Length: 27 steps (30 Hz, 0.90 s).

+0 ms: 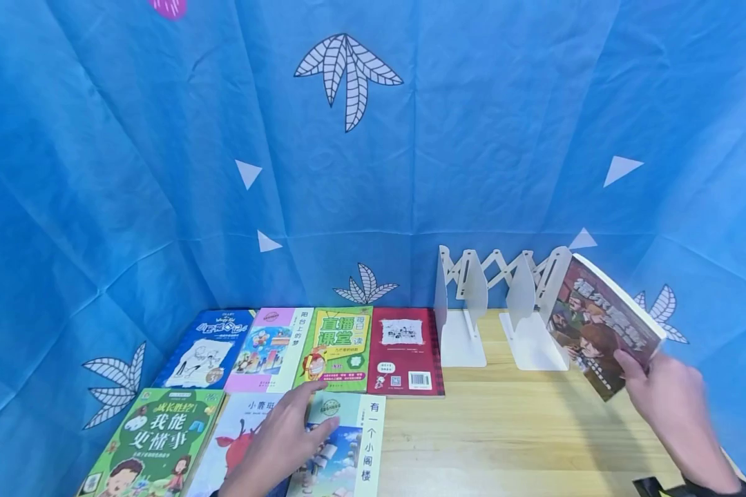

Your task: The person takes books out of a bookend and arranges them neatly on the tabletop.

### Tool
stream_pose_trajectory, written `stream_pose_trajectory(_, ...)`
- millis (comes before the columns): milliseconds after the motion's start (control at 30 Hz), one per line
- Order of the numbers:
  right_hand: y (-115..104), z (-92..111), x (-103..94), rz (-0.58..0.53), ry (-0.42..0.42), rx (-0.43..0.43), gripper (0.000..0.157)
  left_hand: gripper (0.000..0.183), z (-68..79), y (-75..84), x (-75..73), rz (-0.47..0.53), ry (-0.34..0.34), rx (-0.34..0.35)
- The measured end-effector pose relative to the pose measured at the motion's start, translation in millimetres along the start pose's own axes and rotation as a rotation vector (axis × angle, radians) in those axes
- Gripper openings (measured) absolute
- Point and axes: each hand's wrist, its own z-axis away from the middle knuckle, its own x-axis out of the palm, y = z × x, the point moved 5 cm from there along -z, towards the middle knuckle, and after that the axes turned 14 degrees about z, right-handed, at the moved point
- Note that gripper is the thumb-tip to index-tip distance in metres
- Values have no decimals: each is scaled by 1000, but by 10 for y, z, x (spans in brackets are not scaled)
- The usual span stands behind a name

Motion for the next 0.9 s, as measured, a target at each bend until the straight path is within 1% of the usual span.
stream_pose_trajectory(167,-25,49,-126,31,-77,22,48,72,26,78,17,78,-10,53)
stream_pose_trajectory(267,-111,63,-179,11,-110,-20,44,74,25,119,14,105,-4,79)
stream_pose_trajectory(400,-274,75,-198,-88,-154,-120,32,75,23,182,-3,163,-11,108)
stream_pose_trajectory(433,-314,82,-193,-120,-170,-138,31,75,25,200,-5,179,-16,116)
stream_pose_trajectory(533,-434,125,-177,-194,-182,-193,28,74,38,261,-7,234,-35,141)
stream_pose_trajectory(667,-561,178,-140,-259,-257,-217,32,73,54,366,10,275,-64,181)
stream_pose_trajectory(800,-695,229,-105,-314,-331,-223,35,69,73,481,45,325,-109,206)
stream_pose_trajectory(900,-812,269,-77,-384,-381,-226,34,66,96,566,76,365,-152,215)
